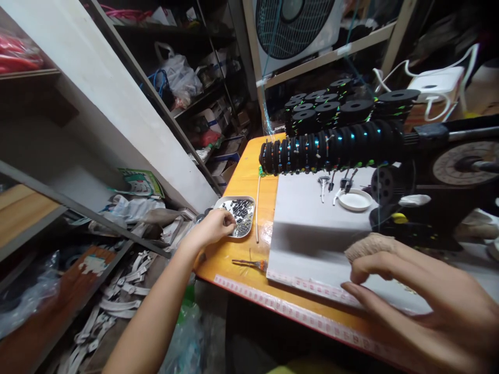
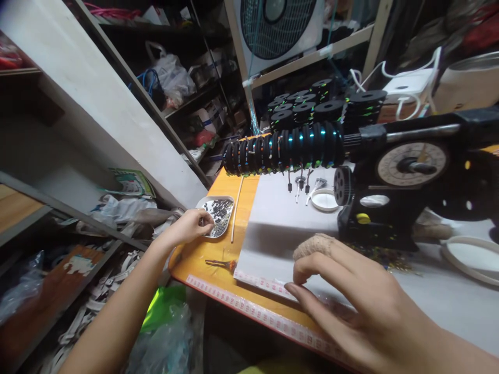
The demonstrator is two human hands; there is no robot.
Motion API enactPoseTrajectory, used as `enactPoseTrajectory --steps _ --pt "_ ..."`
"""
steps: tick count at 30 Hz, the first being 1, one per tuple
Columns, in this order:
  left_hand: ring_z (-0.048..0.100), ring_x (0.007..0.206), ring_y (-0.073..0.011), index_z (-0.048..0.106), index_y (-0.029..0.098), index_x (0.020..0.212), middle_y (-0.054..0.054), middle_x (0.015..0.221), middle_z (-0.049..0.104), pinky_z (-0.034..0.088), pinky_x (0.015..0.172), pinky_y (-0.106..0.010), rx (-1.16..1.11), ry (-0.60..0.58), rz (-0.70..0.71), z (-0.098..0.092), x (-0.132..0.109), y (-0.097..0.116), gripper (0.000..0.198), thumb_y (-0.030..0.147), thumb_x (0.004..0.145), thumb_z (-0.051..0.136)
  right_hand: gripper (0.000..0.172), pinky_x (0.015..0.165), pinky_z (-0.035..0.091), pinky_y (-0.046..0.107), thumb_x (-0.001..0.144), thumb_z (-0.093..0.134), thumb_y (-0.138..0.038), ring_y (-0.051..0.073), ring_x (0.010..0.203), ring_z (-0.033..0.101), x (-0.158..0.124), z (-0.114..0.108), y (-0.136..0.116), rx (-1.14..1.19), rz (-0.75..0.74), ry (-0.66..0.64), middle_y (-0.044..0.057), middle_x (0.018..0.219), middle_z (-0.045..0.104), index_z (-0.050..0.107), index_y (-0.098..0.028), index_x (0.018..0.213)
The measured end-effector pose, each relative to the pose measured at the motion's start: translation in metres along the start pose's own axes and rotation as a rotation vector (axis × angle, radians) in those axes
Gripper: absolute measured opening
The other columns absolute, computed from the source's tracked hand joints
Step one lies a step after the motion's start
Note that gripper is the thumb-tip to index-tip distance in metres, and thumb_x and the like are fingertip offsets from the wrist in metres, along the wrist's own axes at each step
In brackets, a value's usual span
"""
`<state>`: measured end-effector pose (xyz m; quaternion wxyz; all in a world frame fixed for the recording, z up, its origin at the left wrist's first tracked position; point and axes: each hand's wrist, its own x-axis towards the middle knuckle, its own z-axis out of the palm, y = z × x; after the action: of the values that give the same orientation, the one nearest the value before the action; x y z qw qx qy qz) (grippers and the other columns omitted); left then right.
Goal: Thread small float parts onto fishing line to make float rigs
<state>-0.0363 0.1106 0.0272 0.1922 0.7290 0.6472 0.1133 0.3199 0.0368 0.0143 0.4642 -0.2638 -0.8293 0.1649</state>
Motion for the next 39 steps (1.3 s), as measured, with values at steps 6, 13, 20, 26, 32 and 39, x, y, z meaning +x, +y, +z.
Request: enactPoseTrajectory --steps 6,13,20,26,32,39 --pt "0.062 0.075 -0.0162 0.064 0.016 0.085 -0.002 0.085 0.065 0.055 0.073 -0.034 -0.171 0.304 -0.032 -0.001 -0.022 0.026 0.011 0.022 0.087 0.072 0.014 0.060 0.050 0.023 0.094 0.058 -0.010 0.014 0.075 0.060 0.005 -0.004 -0.001 -0.005 -0.098 -0.121 0.004 0.085 0.059 0.067 -0.020 0.097" --pt "0.062 0.068 -0.0138 0.048 0.022 0.076 -0.003 0.080 0.067 0.049 0.061 -0.025 -0.755 0.360 0.111 0.074 -0.082 0.123 0.019 0.031 0.088 0.060 0.014 0.057 0.045 0.025 0.093 0.061 -0.009 0.014 0.069 0.057 0.010 -0.007 -0.014 0.044 -0.029 -0.073 0.002 0.076 0.056 0.068 -0.021 0.094" --pt "0.059 0.064 -0.0054 0.063 0.018 0.076 0.001 0.076 0.068 0.050 0.066 -0.015 -1.832 0.221 -0.217 0.114 -0.101 0.179 0.030 0.025 0.071 0.092 0.011 0.063 0.049 0.025 0.091 0.060 -0.009 0.013 0.075 0.060 0.004 -0.001 -0.012 0.187 0.058 -0.021 0.002 0.083 0.061 0.059 -0.019 0.089" --pt "0.057 0.061 -0.0050 0.063 0.018 0.072 0.003 0.076 0.067 0.049 0.061 -0.013 -1.897 0.260 -0.280 0.116 -0.103 0.184 0.033 0.022 0.065 0.095 0.010 0.064 0.050 0.024 0.091 0.062 -0.009 0.012 0.074 0.060 0.003 -0.001 -0.013 0.196 0.058 -0.019 0.003 0.084 0.062 0.060 -0.018 0.086" --pt "0.057 0.061 -0.0058 0.061 0.018 0.070 0.004 0.075 0.063 0.050 0.061 -0.015 -1.857 0.237 -0.274 0.119 -0.102 0.179 0.034 0.022 0.067 0.094 0.010 0.063 0.051 0.024 0.091 0.062 -0.010 0.013 0.075 0.061 0.004 -0.001 -0.013 0.200 0.053 -0.005 0.004 0.083 0.063 0.061 -0.018 0.085" --pt "0.064 0.069 -0.0069 0.061 0.018 0.071 0.004 0.077 0.065 0.053 0.069 -0.016 -1.882 0.231 -0.223 0.118 -0.101 0.182 0.031 0.020 0.070 0.092 0.009 0.063 0.051 0.023 0.091 0.064 -0.011 0.012 0.073 0.061 0.005 -0.002 -0.014 0.191 0.047 -0.008 0.004 0.082 0.064 0.062 -0.017 0.084"
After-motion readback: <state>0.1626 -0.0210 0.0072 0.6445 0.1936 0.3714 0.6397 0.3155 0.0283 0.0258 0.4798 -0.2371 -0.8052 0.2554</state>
